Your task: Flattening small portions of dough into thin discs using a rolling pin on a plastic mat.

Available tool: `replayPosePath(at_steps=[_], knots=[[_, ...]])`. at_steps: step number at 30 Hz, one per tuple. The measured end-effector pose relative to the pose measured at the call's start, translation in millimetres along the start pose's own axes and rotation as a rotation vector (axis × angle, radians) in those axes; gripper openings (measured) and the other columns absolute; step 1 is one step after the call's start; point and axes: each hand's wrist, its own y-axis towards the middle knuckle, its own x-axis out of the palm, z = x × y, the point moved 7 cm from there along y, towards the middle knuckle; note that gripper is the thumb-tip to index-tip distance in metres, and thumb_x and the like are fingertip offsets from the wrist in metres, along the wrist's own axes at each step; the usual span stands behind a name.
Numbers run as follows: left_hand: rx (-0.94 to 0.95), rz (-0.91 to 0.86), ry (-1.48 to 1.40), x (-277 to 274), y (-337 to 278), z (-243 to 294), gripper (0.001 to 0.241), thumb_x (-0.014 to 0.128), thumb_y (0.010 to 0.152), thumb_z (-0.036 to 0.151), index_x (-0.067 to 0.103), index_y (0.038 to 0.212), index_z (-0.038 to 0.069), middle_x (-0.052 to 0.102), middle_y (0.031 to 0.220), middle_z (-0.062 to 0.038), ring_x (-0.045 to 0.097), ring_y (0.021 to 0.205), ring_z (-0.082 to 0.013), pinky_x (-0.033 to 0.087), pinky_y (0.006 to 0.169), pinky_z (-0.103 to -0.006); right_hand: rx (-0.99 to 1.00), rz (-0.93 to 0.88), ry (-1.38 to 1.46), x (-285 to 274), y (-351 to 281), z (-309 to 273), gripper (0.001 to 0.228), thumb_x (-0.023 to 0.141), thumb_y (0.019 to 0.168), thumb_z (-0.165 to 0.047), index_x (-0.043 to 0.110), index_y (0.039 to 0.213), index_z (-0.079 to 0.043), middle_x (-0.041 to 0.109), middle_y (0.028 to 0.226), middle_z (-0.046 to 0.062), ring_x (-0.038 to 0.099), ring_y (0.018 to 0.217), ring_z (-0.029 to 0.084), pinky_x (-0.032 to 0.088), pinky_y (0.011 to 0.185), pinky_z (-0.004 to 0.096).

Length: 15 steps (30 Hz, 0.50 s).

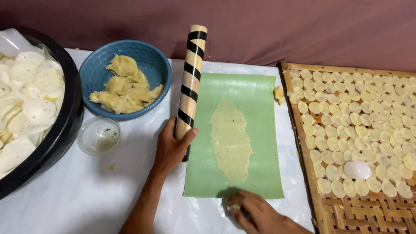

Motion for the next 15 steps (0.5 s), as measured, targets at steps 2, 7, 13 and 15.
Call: replayPosePath(at_steps=[2,7,13,15], knots=[[-0.020,0.000,-0.005,-1,0,1,0.036,0.071,0.078,0.034,0.063,0.104,0.011,0.067,0.088,-0.002,0.061,0.076,-0.0172,0.052,0.067,-0.0344,-0.155,0.005,0.187,-4,20,-4,0.018,0.039,0.104,-0.010,0.053,0.105,0.002,0.070,0.104,0.023,0.075,0.097,0.035,0.062,0.074,0.038],[0.039,0.049,0.015,-6,9,-8,0.035,0.073,0.078,0.036,0.063,0.100,0.011,0.067,0.087,-0.003,0.061,0.076,-0.0187,0.051,0.068,-0.0357,0.177,0.342,0.182,-36,45,18,0.012,0.068,0.088,-0.002,0.070,0.100,-0.002,0.075,0.105,0.013,0.078,0.089,0.021,0.070,0.070,0.025],[0.048,0.025,0.028,-4,5,-2,0.035,0.072,0.077,0.035,0.065,0.102,0.012,0.069,0.090,-0.002,0.063,0.078,-0.0179,0.053,0.070,-0.0346,-0.042,0.395,-0.416,-45,45,17,0.010,0.080,0.085,-0.009,0.075,0.091,-0.003,0.070,0.092,0.009,0.065,0.083,0.022,0.057,0.066,0.031],[0.048,0.014,0.037,-3,6,-2,0.035,0.072,0.078,0.036,0.064,0.102,0.012,0.069,0.088,-0.002,0.062,0.075,-0.0177,0.052,0.067,-0.0346,-0.050,0.336,-0.402,-43,43,9,0.014,0.076,0.088,-0.010,0.076,0.101,-0.004,0.069,0.098,0.009,0.068,0.088,0.022,0.061,0.073,0.032]])
